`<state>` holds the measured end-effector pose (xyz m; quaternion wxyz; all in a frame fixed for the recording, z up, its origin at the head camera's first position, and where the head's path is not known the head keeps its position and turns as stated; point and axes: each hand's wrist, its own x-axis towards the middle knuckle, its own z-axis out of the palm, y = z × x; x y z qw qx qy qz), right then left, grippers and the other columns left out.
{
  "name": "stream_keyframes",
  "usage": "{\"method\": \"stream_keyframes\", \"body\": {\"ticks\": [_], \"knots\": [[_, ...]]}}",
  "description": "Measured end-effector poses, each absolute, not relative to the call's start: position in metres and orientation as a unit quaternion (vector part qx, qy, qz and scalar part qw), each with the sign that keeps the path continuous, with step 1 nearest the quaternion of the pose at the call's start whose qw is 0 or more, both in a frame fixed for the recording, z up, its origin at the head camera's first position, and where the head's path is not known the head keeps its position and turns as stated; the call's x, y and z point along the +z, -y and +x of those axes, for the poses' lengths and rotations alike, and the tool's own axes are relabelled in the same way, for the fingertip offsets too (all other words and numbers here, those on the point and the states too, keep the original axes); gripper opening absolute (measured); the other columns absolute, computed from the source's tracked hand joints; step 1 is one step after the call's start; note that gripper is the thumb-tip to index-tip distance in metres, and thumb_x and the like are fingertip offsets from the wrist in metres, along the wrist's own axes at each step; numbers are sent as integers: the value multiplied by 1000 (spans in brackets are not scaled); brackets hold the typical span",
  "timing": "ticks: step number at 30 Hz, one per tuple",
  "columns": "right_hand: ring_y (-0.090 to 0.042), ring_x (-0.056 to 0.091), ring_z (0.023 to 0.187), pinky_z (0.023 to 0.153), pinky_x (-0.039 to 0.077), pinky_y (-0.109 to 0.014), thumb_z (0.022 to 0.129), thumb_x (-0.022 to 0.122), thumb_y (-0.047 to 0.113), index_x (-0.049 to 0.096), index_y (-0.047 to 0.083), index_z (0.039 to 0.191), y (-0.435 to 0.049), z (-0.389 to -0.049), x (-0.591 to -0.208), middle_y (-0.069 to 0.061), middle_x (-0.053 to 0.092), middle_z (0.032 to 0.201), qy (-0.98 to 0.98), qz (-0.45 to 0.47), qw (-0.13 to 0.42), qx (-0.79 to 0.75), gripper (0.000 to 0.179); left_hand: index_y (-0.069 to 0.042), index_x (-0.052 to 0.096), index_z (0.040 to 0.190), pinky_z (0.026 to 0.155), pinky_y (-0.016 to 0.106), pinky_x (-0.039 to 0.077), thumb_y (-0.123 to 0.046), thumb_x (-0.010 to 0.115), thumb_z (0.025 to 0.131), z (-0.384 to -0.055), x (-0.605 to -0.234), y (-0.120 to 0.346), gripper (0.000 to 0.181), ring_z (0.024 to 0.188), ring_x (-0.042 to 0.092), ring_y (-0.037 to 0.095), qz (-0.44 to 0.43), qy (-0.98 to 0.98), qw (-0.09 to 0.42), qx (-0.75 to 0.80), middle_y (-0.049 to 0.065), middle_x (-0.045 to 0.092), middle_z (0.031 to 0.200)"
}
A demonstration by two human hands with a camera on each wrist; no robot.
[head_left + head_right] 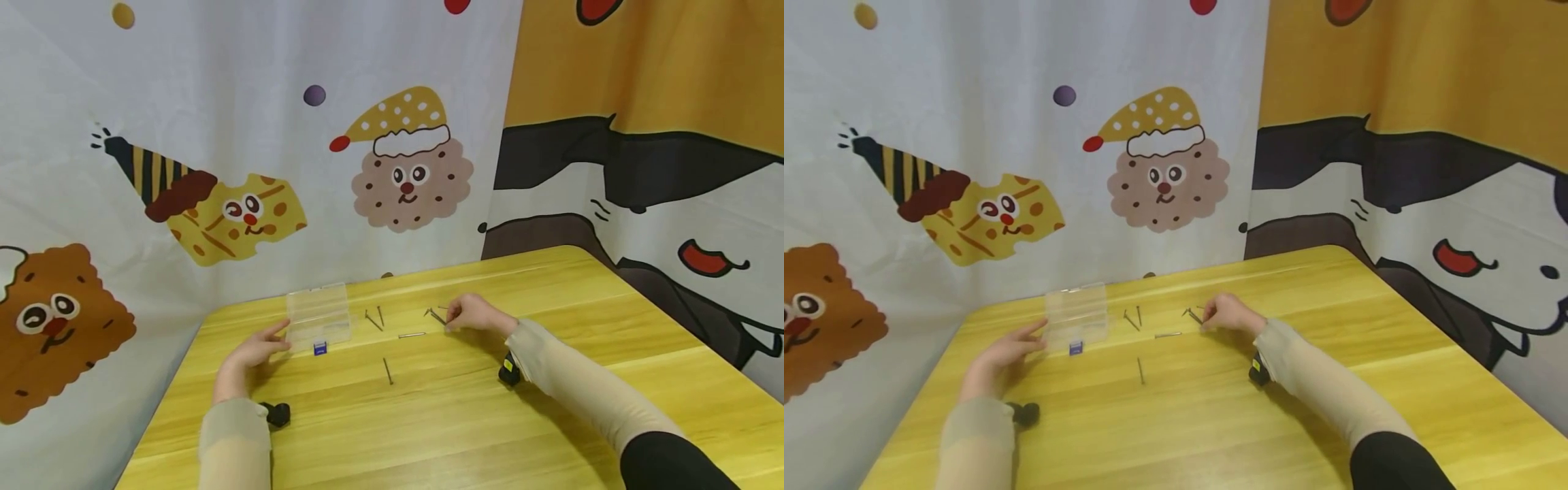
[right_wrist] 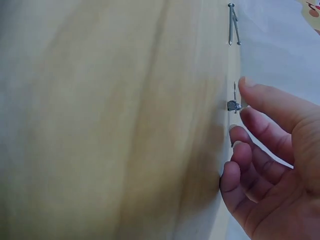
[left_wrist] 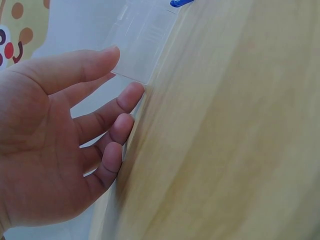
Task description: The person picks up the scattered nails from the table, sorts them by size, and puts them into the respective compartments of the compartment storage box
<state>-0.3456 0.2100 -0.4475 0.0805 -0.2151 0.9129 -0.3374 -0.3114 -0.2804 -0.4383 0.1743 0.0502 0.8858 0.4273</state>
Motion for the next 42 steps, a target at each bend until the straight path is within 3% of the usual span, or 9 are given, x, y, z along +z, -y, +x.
{"method": "stream_keyframes", "body": {"ticks": [42], "knots": [[-9, 62, 68, 65, 53, -28, 82, 77, 12, 79, 8, 85, -208, -351, -452, 4, 70, 79, -930, -231, 25, -285, 5, -10, 23, 155, 102, 64, 32, -21, 57, 98, -312, -441, 281, 67, 130, 35, 51, 53, -880, 173, 440, 34, 39, 141]]}}
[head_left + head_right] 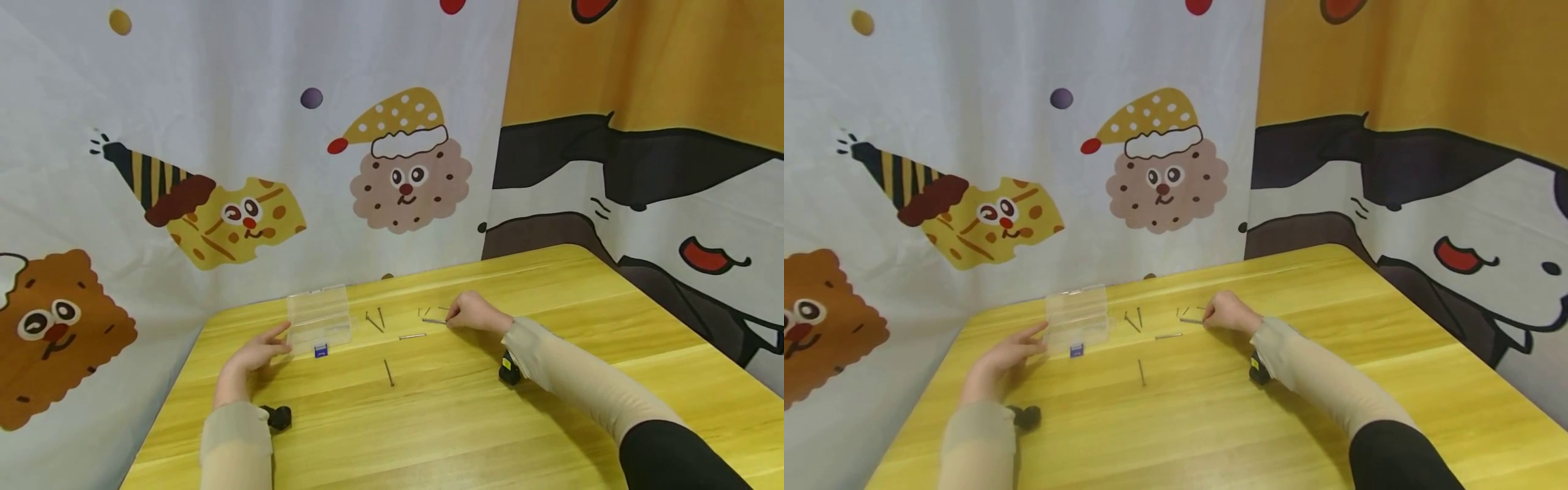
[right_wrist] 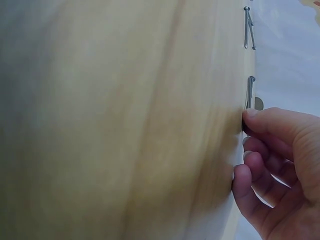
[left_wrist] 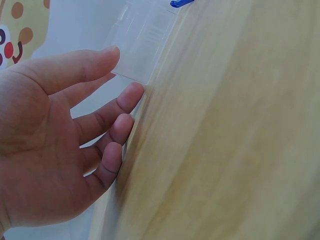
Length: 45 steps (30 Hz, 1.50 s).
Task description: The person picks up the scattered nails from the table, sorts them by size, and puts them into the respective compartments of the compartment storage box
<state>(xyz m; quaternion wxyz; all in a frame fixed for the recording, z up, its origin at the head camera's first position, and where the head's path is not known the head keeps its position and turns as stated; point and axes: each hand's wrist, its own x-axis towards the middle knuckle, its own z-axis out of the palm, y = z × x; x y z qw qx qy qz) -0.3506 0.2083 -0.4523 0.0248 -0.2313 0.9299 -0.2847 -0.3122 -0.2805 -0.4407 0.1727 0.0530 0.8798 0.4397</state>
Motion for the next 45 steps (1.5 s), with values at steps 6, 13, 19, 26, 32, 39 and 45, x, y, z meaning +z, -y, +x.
{"method": "stream_keyframes", "body": {"ticks": [6, 13, 19, 26, 32, 39, 45], "knots": [[-10, 62, 69, 65, 53, -29, 85, 74, 10, 78, 7, 86, -207, -352, -450, 2, 70, 80, -926, -235, 32, -294, 5, -11, 24, 155, 102, 63, 32, -22, 57, 98, -312, -440, 281, 67, 130, 35, 50, 51, -880, 173, 440, 33, 40, 141], [-11, 58, 60, 58, 50, -28, 88, 68, 8, 77, 5, 89, -214, -356, -451, 2, 69, 76, -913, -240, 53, -326, 9, -10, 24, 154, 101, 64, 32, -21, 58, 98, -310, -438, 279, 67, 130, 35, 50, 49, -879, 172, 442, 34, 39, 141], [-11, 48, 53, 52, 43, -27, 90, 62, 9, 74, 1, 96, -220, -359, -443, -6, 67, 74, -895, -228, 82, -375, 15, -10, 24, 155, 102, 65, 31, -20, 57, 98, -312, -438, 278, 66, 131, 35, 50, 48, -876, 173, 448, 34, 38, 142], [-13, 51, 60, 58, 47, -30, 93, 62, 11, 71, -3, 101, -222, -367, -431, -14, 68, 84, -887, -223, 71, -399, 19, -8, 23, 154, 100, 66, 32, -20, 56, 98, -313, -436, 278, 66, 130, 35, 52, 57, -874, 172, 451, 35, 38, 141], [-32, 60, 79, 72, 52, -47, 94, 61, 13, 68, -8, 106, -216, -367, -420, -23, 67, 101, -873, -229, 86, -422, 25, -6, 21, 154, 101, 67, 30, -20, 55, 99, -310, -436, 277, 66, 130, 32, 55, 52, -866, 180, 464, 36, 34, 143], [-43, 60, 88, 78, 51, -53, 95, 61, 12, 67, -8, 107, -206, -369, -418, -25, 67, 103, -868, -236, 88, -429, 25, -7, 24, 154, 100, 65, 34, -21, 56, 99, -309, -436, 275, 66, 127, 37, 54, 40, -870, 178, 457, 36, 36, 141], [-46, 58, 90, 81, 49, -56, 95, 60, 13, 67, -7, 107, -197, -371, -415, -22, 67, 103, -861, -238, 91, -439, 25, -9, 26, 154, 67, 38, 46, -21, 57, 98, -312, -434, 274, 65, 87, 55, 33, 31, -878, 175, 444, 33, 39, 140]]}}
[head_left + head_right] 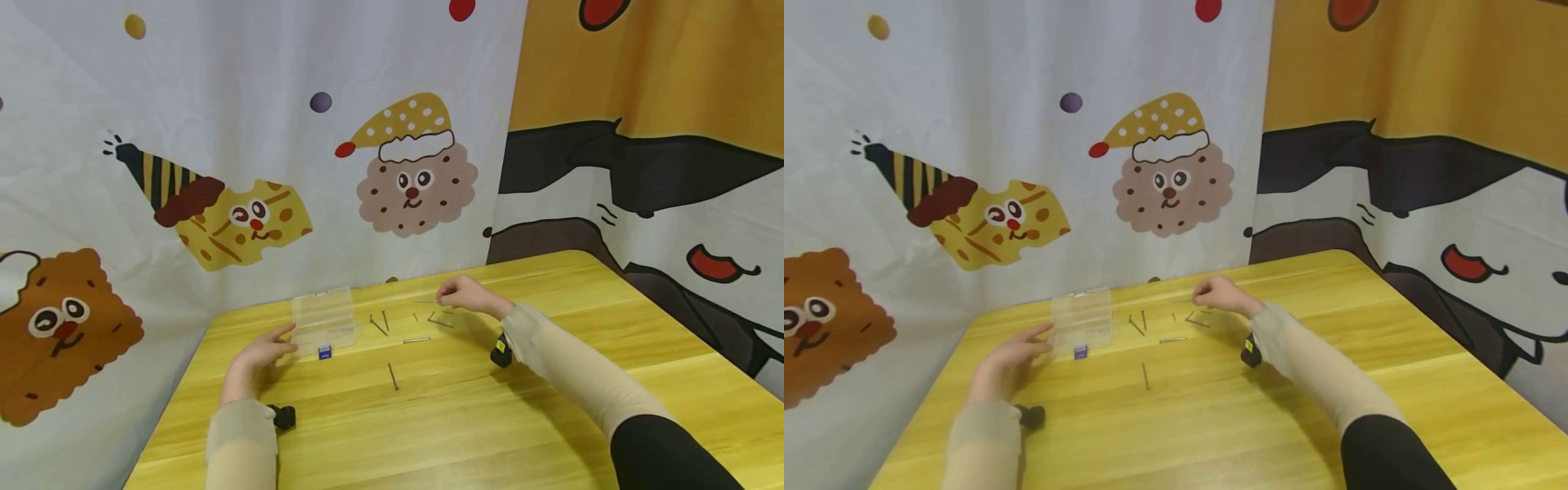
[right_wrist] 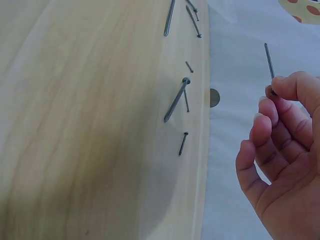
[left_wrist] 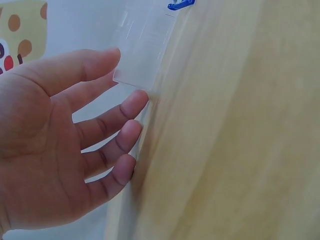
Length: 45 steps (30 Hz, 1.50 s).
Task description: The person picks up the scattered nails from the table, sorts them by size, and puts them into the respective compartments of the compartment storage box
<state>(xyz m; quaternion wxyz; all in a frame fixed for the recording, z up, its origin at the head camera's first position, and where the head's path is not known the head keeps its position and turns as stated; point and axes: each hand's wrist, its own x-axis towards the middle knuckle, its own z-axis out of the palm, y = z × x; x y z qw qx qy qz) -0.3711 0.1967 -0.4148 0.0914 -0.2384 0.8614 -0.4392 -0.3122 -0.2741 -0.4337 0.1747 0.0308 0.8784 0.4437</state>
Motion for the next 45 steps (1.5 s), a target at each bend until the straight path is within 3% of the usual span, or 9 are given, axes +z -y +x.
{"method": "stream_keyframes", "body": {"ticks": [3, 6, 11, 23, 29, 35, 38, 41, 45], "knots": [[-46, 58, 92, 82, 49, -55, 95, 60, 14, 68, -5, 106, -193, -371, -412, -22, 66, 105, -860, -236, 93, -444, 23, -8, 26, 154, 53, 30, 38, -19, 58, 97, -316, -434, 273, 65, 58, 39, 18, 35, -880, 172, 442, 30, 45, 133], [-46, 58, 94, 82, 50, -54, 95, 61, 14, 69, -1, 103, -189, -371, -410, -23, 66, 106, -859, -233, 93, -446, 19, -8, 27, 153, 48, 27, 35, -18, 59, 97, -317, -433, 272, 65, 49, 29, 13, 35, -878, 171, 445, 23, 52, 120], [-43, 59, 92, 82, 50, -55, 95, 62, 13, 70, 0, 101, -185, -373, -410, -21, 67, 103, -853, -237, 87, -456, 17, -7, 28, 153, 45, 25, 32, -17, 60, 96, -319, -432, 270, 67, 45, 27, 10, 37, -877, 173, 447, 15, 57, 108], [-44, 58, 94, 84, 48, -56, 96, 61, 16, 70, 2, 104, -172, -377, -411, -22, 66, 108, -853, -231, 96, -458, 18, -6, 27, 153, 47, 26, 34, -18, 61, 96, -315, -429, 270, 68, 45, 26, 10, 33, -878, 176, 443, 28, 49, 129], [-37, 58, 91, 84, 48, -56, 95, 61, 17, 71, 5, 103, -163, -378, -406, -12, 67, 104, -852, -230, 89, -462, 17, -6, 28, 153, 56, 33, 41, -18, 62, 95, -312, -429, 272, 68, 62, 44, 15, 35, -887, 170, 429, 32, 47, 133], [-21, 59, 85, 82, 52, -47, 94, 62, 15, 71, 3, 104, -156, -379, -406, -15, 67, 107, -850, -235, 83, -464, 18, -2, 26, 152, 89, 50, 49, -17, 62, 95, -310, -426, 271, 69, 104, 60, 34, 57, -890, 171, 420, 25, 60, 120], [-17, 59, 82, 80, 53, -43, 94, 62, 16, 71, 4, 105, -152, -379, -406, -12, 68, 105, -852, -234, 81, -461, 18, -3, 26, 152, 74, 40, 50, -18, 62, 95, -311, -427, 271, 69, 85, 60, 28, 52, -888, 173, 423, 22, 62, 118], [-16, 58, 78, 80, 52, -43, 94, 62, 16, 71, 4, 105, -149, -379, -406, -7, 68, 103, -855, -230, 80, -457, 19, -6, 27, 153, 54, 29, 38, -19, 62, 95, -313, -428, 271, 69, 60, 46, 16, 41, -886, 175, 428, 18, 63, 113], [-16, 55, 72, 83, 50, -49, 94, 61, 16, 71, 4, 103, -145, -380, -404, -11, 67, 99, -852, -226, 84, -464, 18, -8, 28, 153, 47, 24, 31, -19, 62, 95, -316, -432, 272, 69, 50, 39, 12, 34, -881, 177, 438, 15, 63, 109]]}}
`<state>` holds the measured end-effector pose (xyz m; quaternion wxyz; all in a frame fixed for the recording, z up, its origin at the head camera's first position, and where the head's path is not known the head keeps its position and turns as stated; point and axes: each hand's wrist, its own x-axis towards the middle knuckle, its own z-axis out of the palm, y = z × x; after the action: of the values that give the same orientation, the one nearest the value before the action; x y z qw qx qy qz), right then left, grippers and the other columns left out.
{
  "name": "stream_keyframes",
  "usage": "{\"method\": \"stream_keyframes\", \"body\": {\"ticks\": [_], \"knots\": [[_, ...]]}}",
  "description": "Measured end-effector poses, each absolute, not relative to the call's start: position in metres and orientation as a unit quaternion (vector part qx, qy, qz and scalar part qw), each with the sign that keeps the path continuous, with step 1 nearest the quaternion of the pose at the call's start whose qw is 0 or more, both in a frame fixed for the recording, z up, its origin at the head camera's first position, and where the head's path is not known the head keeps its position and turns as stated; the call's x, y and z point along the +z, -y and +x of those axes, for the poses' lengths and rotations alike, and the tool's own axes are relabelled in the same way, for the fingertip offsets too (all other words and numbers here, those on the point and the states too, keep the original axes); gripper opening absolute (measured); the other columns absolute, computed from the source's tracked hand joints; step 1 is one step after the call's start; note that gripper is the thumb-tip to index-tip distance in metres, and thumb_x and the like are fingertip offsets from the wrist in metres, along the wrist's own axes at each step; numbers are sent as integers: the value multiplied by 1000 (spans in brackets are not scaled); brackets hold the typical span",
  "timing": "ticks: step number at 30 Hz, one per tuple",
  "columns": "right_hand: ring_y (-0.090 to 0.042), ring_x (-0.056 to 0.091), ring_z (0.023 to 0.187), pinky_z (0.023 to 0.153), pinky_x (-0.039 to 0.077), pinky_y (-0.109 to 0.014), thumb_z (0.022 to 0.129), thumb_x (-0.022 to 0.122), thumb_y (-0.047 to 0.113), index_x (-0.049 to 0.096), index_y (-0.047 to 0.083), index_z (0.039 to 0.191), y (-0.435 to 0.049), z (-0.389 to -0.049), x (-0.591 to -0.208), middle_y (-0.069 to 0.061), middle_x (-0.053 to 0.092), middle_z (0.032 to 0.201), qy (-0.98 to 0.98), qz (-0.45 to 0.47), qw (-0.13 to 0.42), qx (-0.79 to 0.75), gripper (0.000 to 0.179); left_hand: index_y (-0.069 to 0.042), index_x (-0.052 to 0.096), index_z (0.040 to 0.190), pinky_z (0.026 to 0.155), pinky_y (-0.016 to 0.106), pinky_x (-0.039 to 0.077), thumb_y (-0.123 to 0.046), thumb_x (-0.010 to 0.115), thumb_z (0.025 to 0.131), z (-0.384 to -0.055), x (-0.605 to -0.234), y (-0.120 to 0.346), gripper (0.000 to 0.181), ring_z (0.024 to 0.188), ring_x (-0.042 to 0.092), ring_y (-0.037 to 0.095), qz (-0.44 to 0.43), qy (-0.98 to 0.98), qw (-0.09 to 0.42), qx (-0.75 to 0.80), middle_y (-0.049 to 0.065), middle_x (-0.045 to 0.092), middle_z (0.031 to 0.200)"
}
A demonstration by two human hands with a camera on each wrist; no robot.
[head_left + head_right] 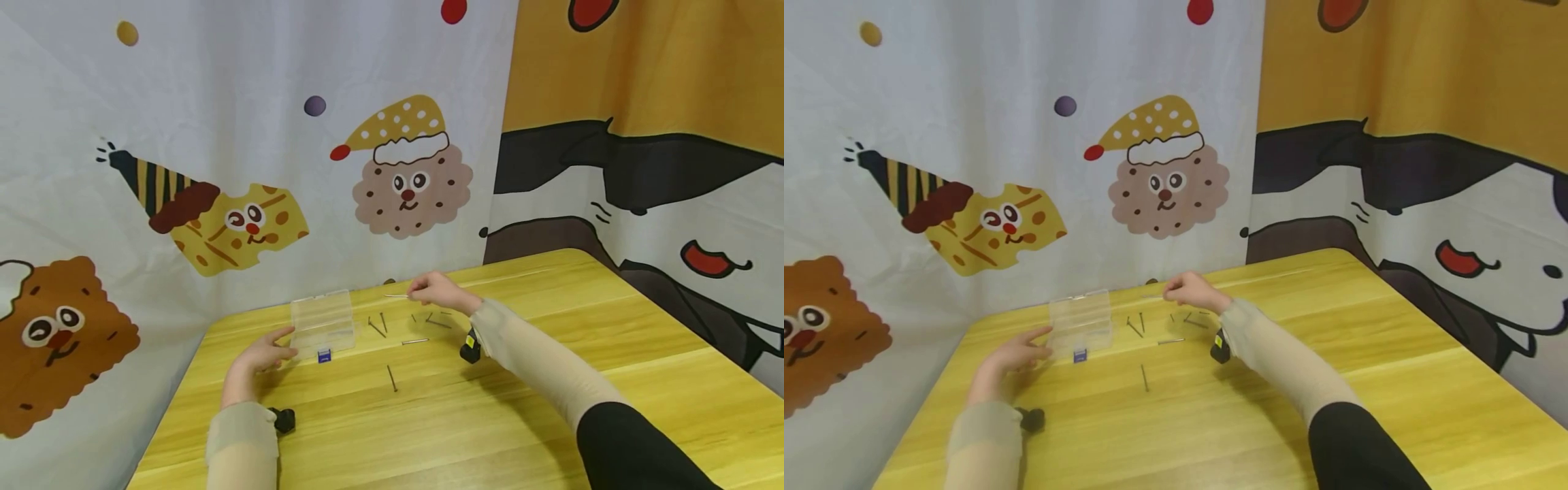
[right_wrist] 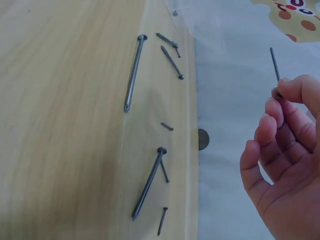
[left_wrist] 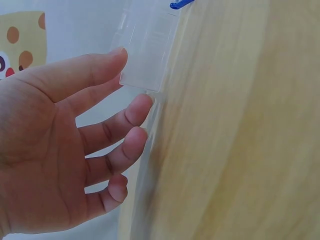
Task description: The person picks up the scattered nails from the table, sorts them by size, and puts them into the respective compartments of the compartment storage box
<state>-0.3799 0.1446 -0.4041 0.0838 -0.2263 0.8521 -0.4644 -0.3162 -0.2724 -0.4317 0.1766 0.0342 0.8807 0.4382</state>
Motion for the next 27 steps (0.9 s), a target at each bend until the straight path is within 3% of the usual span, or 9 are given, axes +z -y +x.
{"method": "stream_keyframes", "body": {"ticks": [3, 8, 12, 18, 23, 27], "knots": [[-17, 54, 72, 86, 48, -52, 95, 60, 16, 71, 4, 103, -139, -380, -403, -14, 67, 101, -848, -222, 89, -473, 18, -8, 28, 153, 46, 24, 31, -19, 62, 95, -317, -433, 274, 69, 49, 39, 12, 33, -880, 173, 441, 13, 64, 106], [-22, 59, 80, 88, 49, -51, 95, 60, 16, 68, -2, 113, -129, -383, -402, -8, 67, 107, -848, -219, 90, -474, 27, -9, 28, 153, 44, 24, 29, -20, 62, 95, -317, -434, 275, 69, 46, 36, 11, 29, -882, 174, 437, 10, 64, 92], [-27, 60, 82, 87, 49, -51, 95, 61, 16, 70, 2, 109, -122, -387, -404, -5, 68, 103, -843, -229, 88, -479, 22, -10, 29, 153, 45, 25, 29, -22, 63, 95, -315, -434, 274, 68, 43, 31, 10, 26, -887, 174, 427, 9, 60, 80], [-48, 56, 95, 88, 47, -56, 95, 61, 15, 72, 5, 101, -115, -389, -405, -10, 68, 99, -827, -246, 93, -497, 16, -10, 30, 153, 46, 25, 30, -22, 64, 94, -314, -434, 272, 68, 44, 29, 11, 21, -883, 170, 437, 17, 60, 106], [-47, 56, 89, 88, 46, -59, 95, 61, 16, 71, 4, 101, -110, -389, -405, -10, 68, 96, -824, -245, 94, -502, 16, -10, 29, 153, 49, 26, 33, -21, 64, 95, -314, -434, 273, 69, 50, 35, 12, 25, -876, 171, 451, 25, 53, 126], [-34, 55, 75, 85, 46, -58, 95, 61, 16, 71, 4, 101, -107, -390, -406, -10, 67, 94, -824, -242, 93, -504, 17, -8, 28, 153, 59, 29, 41, -21, 63, 95, -312, -435, 275, 69, 64, 45, 17, 36, -872, 170, 459, 28, 51, 129]]}}
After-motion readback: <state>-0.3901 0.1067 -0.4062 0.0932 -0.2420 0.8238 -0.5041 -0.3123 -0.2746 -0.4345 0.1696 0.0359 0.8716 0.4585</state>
